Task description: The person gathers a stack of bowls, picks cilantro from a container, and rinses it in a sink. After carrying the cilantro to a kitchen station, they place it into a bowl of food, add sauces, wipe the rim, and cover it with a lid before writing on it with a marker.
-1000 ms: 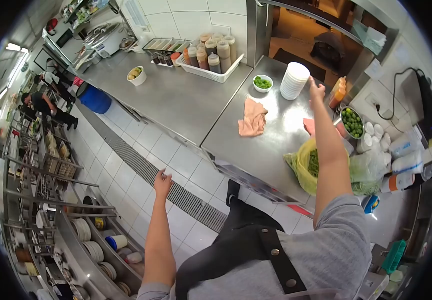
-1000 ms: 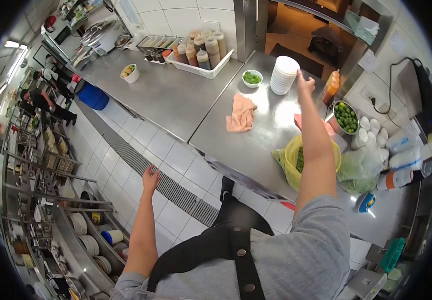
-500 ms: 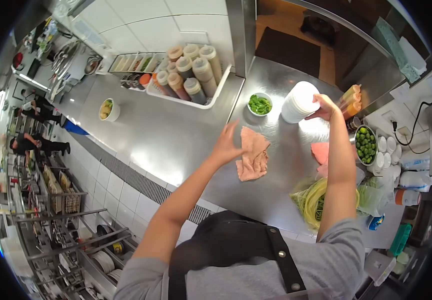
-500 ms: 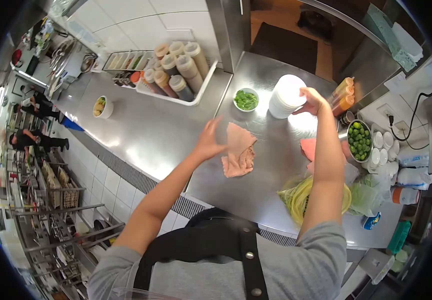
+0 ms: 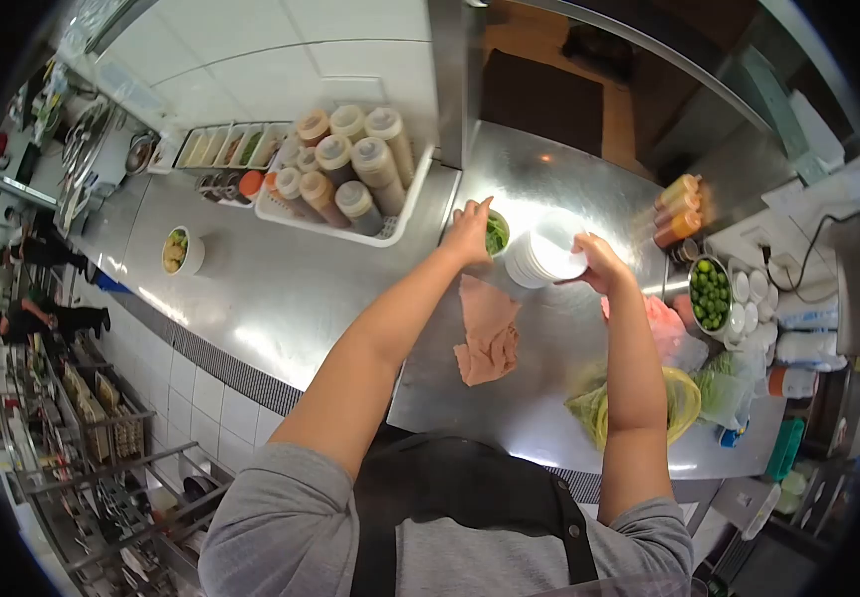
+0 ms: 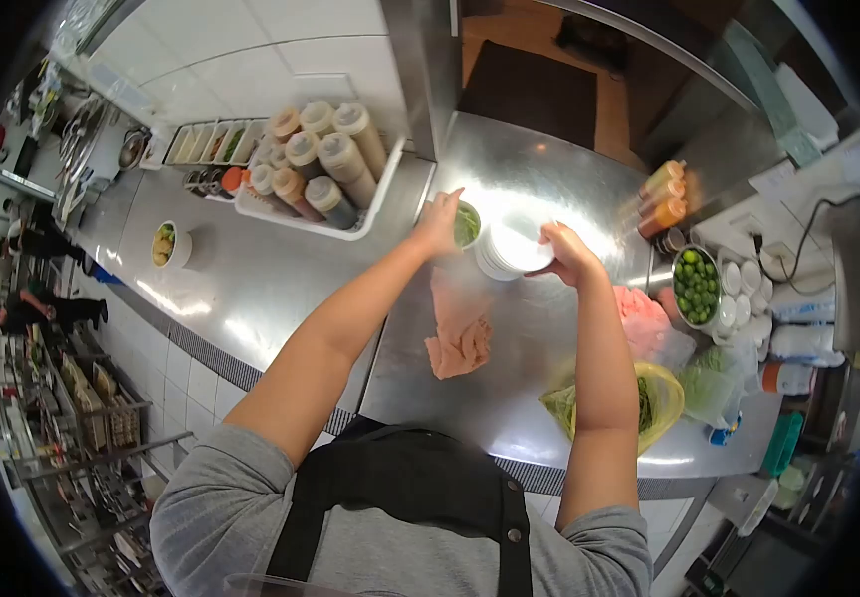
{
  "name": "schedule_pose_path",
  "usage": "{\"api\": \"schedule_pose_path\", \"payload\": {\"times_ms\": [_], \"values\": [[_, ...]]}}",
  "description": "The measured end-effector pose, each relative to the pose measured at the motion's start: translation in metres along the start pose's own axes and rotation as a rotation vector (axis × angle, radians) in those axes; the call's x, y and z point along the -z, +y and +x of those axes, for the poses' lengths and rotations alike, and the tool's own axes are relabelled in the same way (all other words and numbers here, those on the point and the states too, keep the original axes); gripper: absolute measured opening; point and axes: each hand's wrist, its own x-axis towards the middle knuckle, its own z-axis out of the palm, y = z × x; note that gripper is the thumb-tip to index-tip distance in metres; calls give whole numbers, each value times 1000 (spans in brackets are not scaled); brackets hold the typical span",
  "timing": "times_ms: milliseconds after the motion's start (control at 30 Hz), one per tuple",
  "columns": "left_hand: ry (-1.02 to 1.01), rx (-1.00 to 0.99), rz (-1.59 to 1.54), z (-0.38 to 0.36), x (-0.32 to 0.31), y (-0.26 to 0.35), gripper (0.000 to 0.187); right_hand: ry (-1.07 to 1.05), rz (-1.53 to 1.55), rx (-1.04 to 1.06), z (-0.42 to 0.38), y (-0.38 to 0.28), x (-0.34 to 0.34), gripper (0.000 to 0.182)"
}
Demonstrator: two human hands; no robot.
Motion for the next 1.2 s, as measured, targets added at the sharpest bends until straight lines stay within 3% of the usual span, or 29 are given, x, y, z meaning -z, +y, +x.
{"api": "schedule_pose_path", "payload": {"times_ms": [167, 367, 533, 700, 900, 1067, 1133, 1200], "values": [[76, -28, -27, -80, -1, -23, 116, 98, -7, 29, 13, 20, 1, 26], [2, 58, -116, -198, 48, -68, 114, -31, 50, 8, -10, 12, -32, 53], [18, 153, -22, -252, 118, -147, 116, 21, 26, -11, -22, 10, -84, 59], [190, 404, 138, -239, 170, -266, 110, 37, 37, 4, -17, 17, -127, 60], [448, 535, 195, -190, 219, -375, 111, 44, 100, -8, -18, 36, -172, 60], [447, 599, 95, -165, 239, -408, 111, 100, 79, -25, -33, 43, -203, 58], [533, 593, -84, -161, 236, -417, 119, 122, 105, -24, -38, 53, -205, 60], [630, 588, -21, -175, 237, -387, 122, 146, 125, -25, -45, 55, -207, 61]]}}
